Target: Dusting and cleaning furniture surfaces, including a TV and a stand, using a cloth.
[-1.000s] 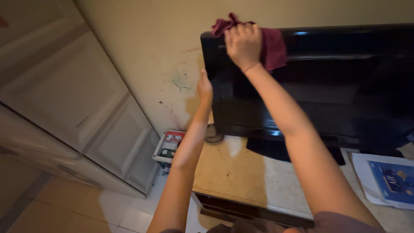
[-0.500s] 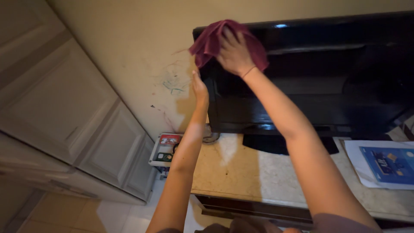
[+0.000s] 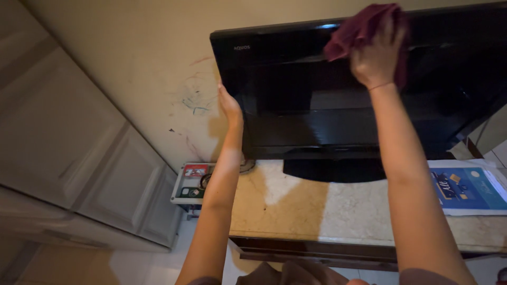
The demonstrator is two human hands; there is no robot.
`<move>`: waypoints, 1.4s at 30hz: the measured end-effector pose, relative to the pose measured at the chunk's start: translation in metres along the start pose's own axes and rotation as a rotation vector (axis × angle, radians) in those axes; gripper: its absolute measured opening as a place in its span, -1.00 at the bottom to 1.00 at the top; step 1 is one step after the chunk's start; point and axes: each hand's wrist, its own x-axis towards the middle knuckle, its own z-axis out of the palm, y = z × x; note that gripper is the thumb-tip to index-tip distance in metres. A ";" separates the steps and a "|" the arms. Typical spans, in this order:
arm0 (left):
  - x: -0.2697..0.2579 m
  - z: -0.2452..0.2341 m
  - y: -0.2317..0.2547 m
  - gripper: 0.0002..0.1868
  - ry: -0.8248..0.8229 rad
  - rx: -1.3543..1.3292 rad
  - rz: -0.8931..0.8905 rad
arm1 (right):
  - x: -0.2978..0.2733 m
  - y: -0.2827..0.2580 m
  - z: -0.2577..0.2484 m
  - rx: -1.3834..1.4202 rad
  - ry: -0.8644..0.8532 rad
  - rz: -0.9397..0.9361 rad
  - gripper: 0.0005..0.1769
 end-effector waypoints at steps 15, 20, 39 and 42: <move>-0.006 -0.004 -0.004 -0.34 0.065 0.203 0.074 | 0.045 -0.121 0.024 0.229 0.096 0.054 -0.47; -0.008 -0.004 0.003 -0.35 0.043 0.131 -0.009 | 0.077 -0.187 0.070 0.171 0.208 -0.221 -0.43; -0.036 0.046 0.095 -0.43 0.124 0.394 0.256 | 0.069 -0.143 0.010 0.213 0.256 -0.348 -0.65; -0.064 0.084 0.146 -0.42 0.057 0.437 0.438 | 0.053 -0.091 -0.007 0.132 0.295 -0.315 -0.63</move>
